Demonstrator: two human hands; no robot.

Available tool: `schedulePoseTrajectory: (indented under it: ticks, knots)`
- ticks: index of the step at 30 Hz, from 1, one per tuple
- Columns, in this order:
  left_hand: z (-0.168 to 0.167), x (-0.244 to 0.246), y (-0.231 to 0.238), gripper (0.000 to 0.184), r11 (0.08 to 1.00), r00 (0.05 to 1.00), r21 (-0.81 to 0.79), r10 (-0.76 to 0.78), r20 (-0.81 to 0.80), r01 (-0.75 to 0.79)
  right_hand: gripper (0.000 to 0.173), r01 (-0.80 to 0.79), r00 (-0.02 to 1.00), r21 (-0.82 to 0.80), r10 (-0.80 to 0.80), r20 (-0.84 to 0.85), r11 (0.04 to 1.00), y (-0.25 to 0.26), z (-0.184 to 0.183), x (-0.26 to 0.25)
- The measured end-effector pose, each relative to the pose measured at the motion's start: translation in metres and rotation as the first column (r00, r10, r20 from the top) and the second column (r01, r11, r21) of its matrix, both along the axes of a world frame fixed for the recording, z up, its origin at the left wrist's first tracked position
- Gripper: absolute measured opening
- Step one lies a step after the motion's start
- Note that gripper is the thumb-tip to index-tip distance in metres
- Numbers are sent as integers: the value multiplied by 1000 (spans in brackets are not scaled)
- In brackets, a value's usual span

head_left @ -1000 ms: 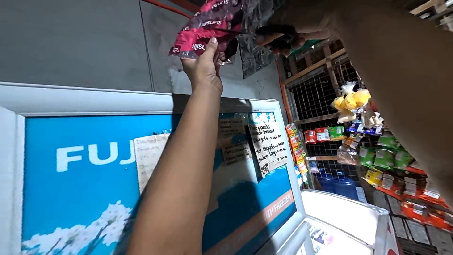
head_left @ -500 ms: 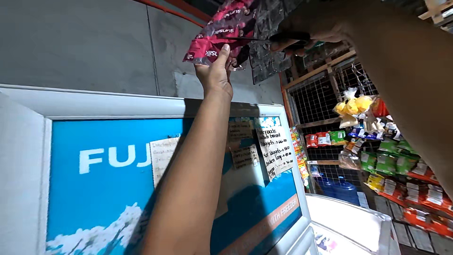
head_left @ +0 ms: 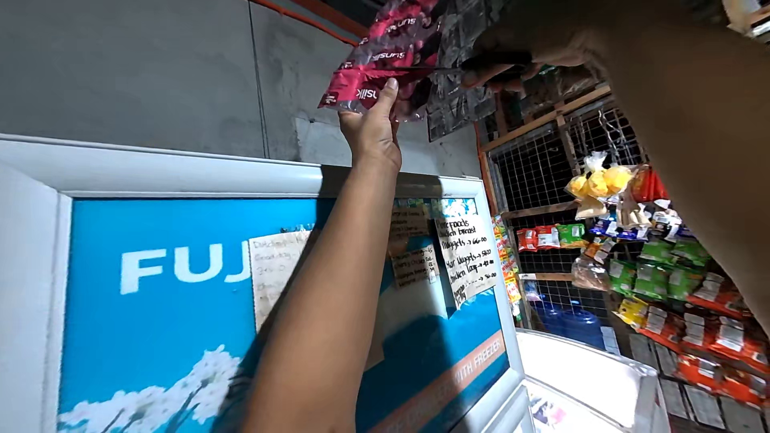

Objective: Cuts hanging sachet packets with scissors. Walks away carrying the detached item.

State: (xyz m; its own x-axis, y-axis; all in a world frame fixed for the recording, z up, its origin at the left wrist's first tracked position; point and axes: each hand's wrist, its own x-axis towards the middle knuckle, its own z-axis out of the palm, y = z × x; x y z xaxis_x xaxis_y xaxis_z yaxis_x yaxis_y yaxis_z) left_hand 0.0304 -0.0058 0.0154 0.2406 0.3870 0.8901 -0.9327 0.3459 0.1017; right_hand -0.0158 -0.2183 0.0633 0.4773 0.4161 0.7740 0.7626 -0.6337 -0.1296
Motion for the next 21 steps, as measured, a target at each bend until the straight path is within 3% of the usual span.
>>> schedulePoseTrajectory:
  ticks: [16, 21]
  knots:
    - [1, 5, -5, 49, 1000, 1000, 2, -24, -4, 24, 31, 54, 998, 35, -54, 13, 998, 5, -3, -1]
    - [0, 8, -5, 48, 1000, 1000, 9, -26, -5, 26, 27, -20, 1000, 32, 20, 8, 999, 3, -1, 6]
